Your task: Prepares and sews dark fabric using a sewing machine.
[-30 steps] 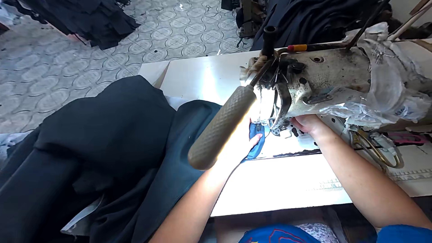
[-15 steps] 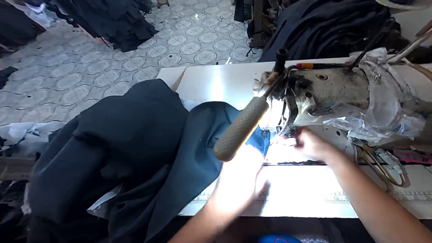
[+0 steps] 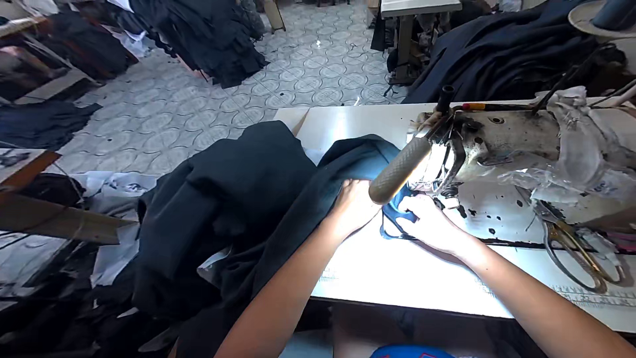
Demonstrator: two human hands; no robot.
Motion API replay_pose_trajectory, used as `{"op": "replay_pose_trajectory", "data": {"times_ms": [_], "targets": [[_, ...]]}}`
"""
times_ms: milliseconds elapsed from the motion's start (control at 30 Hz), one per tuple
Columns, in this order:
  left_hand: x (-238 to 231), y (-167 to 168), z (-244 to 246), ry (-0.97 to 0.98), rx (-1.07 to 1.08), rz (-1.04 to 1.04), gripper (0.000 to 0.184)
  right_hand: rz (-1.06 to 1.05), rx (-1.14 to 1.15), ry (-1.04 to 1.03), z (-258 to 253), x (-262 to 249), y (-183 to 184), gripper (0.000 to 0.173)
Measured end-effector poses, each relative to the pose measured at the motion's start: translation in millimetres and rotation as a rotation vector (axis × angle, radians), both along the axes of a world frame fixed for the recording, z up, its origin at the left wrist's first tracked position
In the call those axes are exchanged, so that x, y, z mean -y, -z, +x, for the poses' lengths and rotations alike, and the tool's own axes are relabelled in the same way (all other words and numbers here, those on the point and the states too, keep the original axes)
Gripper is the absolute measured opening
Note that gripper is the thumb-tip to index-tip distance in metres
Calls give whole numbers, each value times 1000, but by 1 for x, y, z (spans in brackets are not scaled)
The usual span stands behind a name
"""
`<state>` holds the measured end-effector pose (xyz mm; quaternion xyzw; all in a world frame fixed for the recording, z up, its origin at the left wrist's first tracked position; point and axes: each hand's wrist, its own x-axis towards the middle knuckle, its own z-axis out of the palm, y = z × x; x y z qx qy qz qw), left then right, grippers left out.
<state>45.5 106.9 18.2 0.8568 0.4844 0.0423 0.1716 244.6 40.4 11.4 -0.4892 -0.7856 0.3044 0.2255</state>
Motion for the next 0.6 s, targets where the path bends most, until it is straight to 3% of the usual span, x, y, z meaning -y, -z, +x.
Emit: {"op": "replay_pose_trajectory", "data": {"times_ms": [100,200,267,333,467,533,600], "targets": [[1,-2,-13,260,116,-12,28,144,-66,-19,0,3,20,26],[12,-10,-39,454,372,-194,32,205,-97,-33,-2,2,29,42],[29,-10,-49,356,443,-144,37,206,-124,-18,-5,0,32,48],[45,-9,-47,210,359,21,52,210,-132,-15,-6,-2,34,45],[65,2,-31,61,190,408,31,241,-96,-29,-5,-3,35,32],[69,2,-26,47,178,383,24,288,-86,-34,-4,-2,38,30],[68,-4,-24,47,228,213,28,366,-71,-33,-3,0,41,31]]}}
